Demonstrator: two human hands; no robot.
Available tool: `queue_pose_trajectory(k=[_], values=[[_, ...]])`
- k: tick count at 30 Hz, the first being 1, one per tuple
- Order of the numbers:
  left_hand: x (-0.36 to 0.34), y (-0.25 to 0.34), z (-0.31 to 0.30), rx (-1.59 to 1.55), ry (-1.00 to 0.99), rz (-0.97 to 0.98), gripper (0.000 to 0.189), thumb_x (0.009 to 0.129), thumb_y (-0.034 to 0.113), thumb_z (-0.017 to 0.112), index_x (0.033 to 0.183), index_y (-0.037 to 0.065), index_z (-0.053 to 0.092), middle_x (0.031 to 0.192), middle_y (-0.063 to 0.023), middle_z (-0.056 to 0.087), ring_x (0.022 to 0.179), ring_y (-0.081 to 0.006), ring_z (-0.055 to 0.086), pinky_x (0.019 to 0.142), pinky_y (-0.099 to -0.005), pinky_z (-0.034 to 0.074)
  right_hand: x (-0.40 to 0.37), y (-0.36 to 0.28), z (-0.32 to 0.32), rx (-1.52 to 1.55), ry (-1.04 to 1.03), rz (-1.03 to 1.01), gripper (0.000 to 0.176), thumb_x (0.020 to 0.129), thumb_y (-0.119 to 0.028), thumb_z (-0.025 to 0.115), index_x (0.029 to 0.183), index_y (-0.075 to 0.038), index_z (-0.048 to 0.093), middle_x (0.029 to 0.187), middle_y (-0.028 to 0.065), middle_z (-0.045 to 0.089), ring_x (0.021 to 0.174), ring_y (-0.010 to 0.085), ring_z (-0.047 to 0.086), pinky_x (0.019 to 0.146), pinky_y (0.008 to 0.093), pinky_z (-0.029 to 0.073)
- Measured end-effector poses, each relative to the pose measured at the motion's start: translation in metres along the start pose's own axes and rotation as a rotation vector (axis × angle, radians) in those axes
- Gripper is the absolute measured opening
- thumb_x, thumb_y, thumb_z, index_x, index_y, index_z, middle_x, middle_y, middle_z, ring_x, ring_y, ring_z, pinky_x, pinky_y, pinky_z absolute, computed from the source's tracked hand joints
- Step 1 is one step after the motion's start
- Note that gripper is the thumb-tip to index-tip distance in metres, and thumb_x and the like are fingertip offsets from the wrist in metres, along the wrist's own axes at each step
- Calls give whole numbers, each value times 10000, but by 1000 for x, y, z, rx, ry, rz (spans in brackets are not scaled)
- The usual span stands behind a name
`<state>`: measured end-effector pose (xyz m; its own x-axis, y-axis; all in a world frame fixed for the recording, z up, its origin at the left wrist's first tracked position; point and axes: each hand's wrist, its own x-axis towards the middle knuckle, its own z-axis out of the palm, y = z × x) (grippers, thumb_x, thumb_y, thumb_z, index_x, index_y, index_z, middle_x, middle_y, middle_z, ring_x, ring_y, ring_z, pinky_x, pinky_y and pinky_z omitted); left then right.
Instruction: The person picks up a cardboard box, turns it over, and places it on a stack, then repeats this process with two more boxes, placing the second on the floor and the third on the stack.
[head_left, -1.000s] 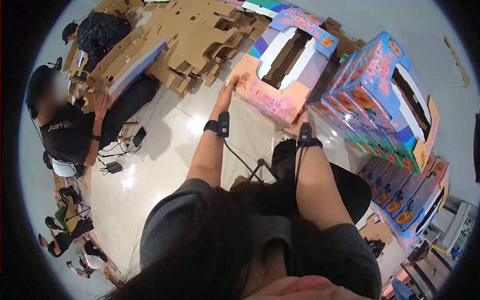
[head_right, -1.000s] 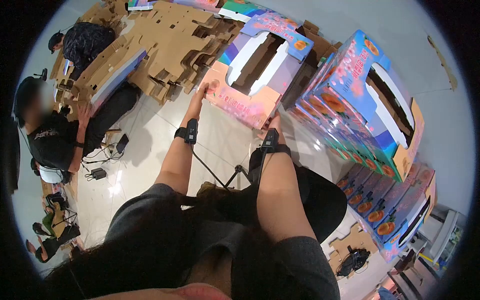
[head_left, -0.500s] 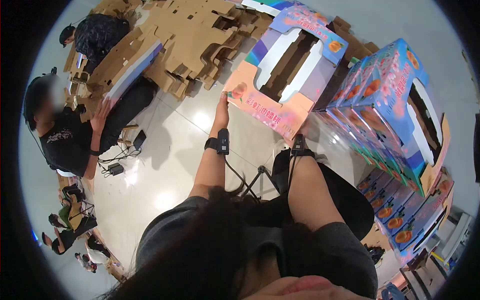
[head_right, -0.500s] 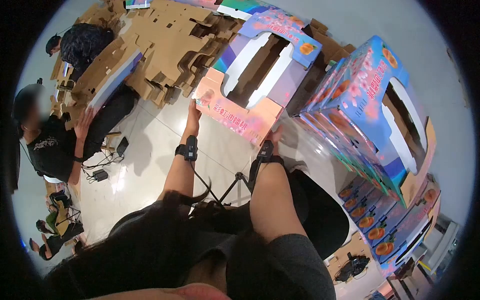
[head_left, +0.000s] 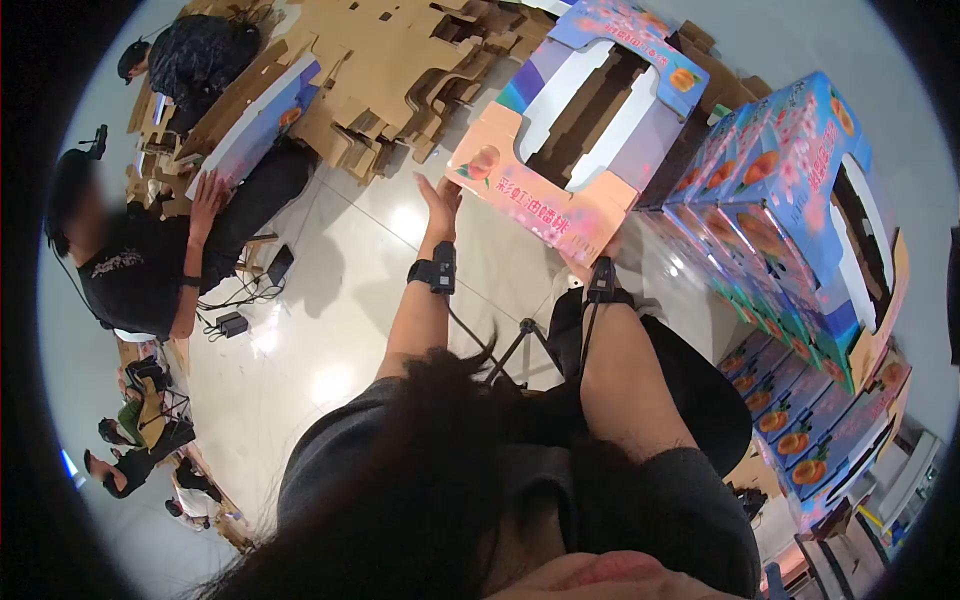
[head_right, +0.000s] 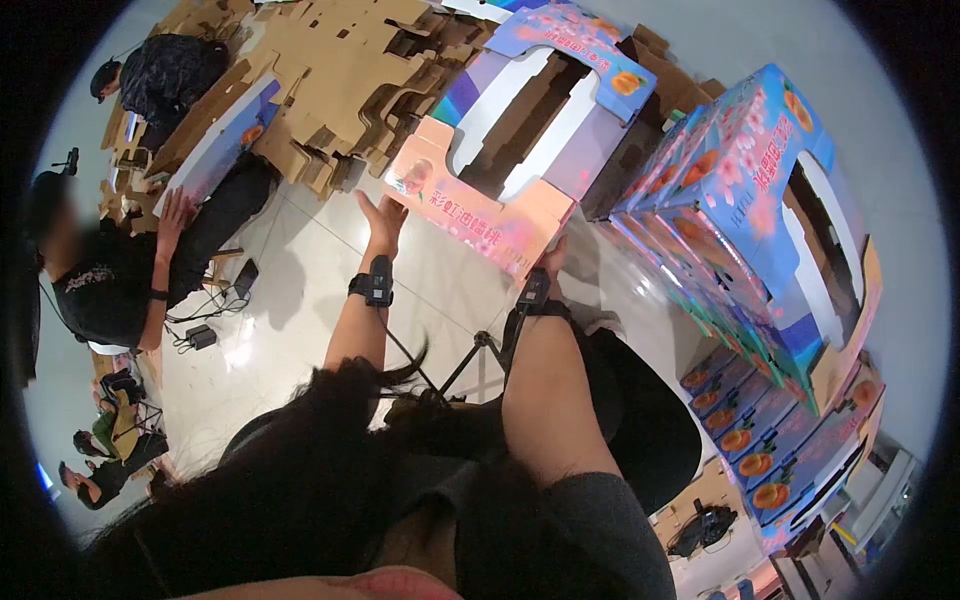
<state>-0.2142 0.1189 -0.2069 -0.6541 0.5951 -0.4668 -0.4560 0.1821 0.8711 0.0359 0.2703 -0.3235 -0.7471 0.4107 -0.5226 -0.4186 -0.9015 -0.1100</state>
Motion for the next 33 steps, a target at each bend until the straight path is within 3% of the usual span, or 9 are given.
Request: queue_pose_trajectory(k=[2,5,6,7,17,33], values=[[14,-8,-7,-146,86,-108,1097,777,843,56,1472,7,199,1540,-146,196,1430,-281,150,1154,-444,34,-5,-2,5,-6,45,-12,924,792,-787,316,1448,-136,321,1448,126,373,1294,330,385,1071,485,308],[38,-34,-13,-84,83,-154,1102,778,846,80,1464,-7,210,1538,-150,197,1432,-272,142,1150,-457,16,-11,0,-9,-11,100,-16,918,793,-783,320,1445,-137,326,1443,126,377,1289,328,388,1069,482,309],[52,-53,-29,64,58,-152,1020,798,826,81,1495,89,183,1553,-108,189,1447,-259,87,1110,-536,-54,-13,2,-12,-11,117,-15,916,794,-782,321,1444,-137,328,1441,126,379,1287,328,390,1068,481,309],[68,-78,-39,97,8,-148,959,817,807,108,1503,141,172,1555,-73,196,1449,-241,81,1103,-546,-59,-18,5,-13,-7,138,-12,914,794,-781,322,1443,-137,330,1440,126,380,1285,327,391,1067,481,309],[86,-118,-22,194,-53,-298,932,824,793,137,1496,150,196,1545,-68,222,1439,-240,121,1110,-533,-6,-41,6,-19,6,282,8,895,799,-769,333,1433,-138,349,1424,125,394,1268,320,402,1060,471,312],[51,-111,-28,130,-40,-360,889,836,769,182,1485,164,236,1529,-60,263,1423,-238,184,1121,-511,78,-46,-3,-19,-60,351,-34,864,806,-750,351,1417,-140,379,1399,124,417,1240,310,421,1048,456,315]])
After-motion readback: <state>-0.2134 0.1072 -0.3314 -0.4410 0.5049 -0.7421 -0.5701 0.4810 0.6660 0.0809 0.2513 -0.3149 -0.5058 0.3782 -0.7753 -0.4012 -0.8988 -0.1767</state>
